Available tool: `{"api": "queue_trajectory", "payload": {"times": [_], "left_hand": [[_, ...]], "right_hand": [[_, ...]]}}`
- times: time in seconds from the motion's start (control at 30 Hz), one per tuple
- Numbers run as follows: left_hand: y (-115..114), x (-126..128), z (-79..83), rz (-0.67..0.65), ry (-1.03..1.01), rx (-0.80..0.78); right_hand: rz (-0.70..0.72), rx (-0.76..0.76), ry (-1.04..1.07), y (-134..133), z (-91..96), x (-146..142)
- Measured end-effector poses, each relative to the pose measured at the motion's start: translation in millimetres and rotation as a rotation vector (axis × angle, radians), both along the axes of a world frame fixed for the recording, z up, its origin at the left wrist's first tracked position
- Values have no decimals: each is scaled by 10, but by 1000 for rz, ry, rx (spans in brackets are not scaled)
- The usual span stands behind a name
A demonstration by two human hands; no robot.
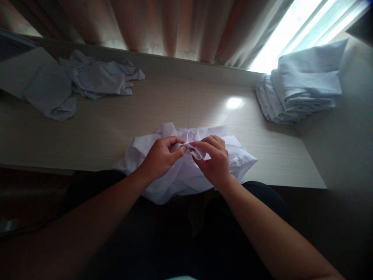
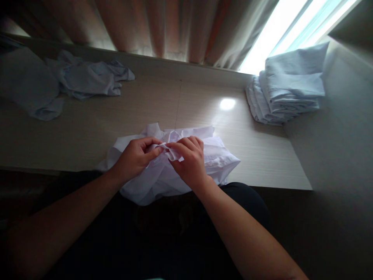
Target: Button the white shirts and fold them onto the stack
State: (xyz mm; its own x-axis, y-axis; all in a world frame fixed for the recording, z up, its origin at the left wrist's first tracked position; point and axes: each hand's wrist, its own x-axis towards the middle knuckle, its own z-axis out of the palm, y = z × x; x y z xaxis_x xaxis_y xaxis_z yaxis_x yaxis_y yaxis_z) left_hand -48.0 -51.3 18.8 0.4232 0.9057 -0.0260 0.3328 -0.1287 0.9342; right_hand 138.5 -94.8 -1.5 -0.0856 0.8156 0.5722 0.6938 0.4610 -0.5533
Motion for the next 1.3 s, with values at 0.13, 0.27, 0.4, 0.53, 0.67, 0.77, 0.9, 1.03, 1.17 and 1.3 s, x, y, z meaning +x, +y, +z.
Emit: {"api": "queue_trajectory", "payload": {"times": [0.13,0.27,0.4,0.53,0.67,0.77,0.9,1.03,1.17,1.3], "left_hand": [[4,-4,-10,0,13,2],[3,-9,9,0,15,35],[-2,-11,25,-2,20,49],[-4,-11,16,-10,26,48],[-1,-8,3,-10,25,58],[-2,0,2,4,31,75],[-11,13,16,23,39,96],[-16,19,31,21,34,94],[-14,19,28,15,23,98],[-21,20,22,16,10,107]], "right_hand": [[4,-20,4,-1,6,-4],[19,-28,26,3,25,6],[49,-41,54,7,39,14],[40,-42,62,4,30,7],[18,-59,57,-5,22,-10],[0,-70,58,-14,25,-26],[-7,-74,78,-26,27,-49],[-7,-71,105,-33,23,-59],[-5,-83,94,-36,39,-60],[9,-104,107,-38,65,-63]]}}
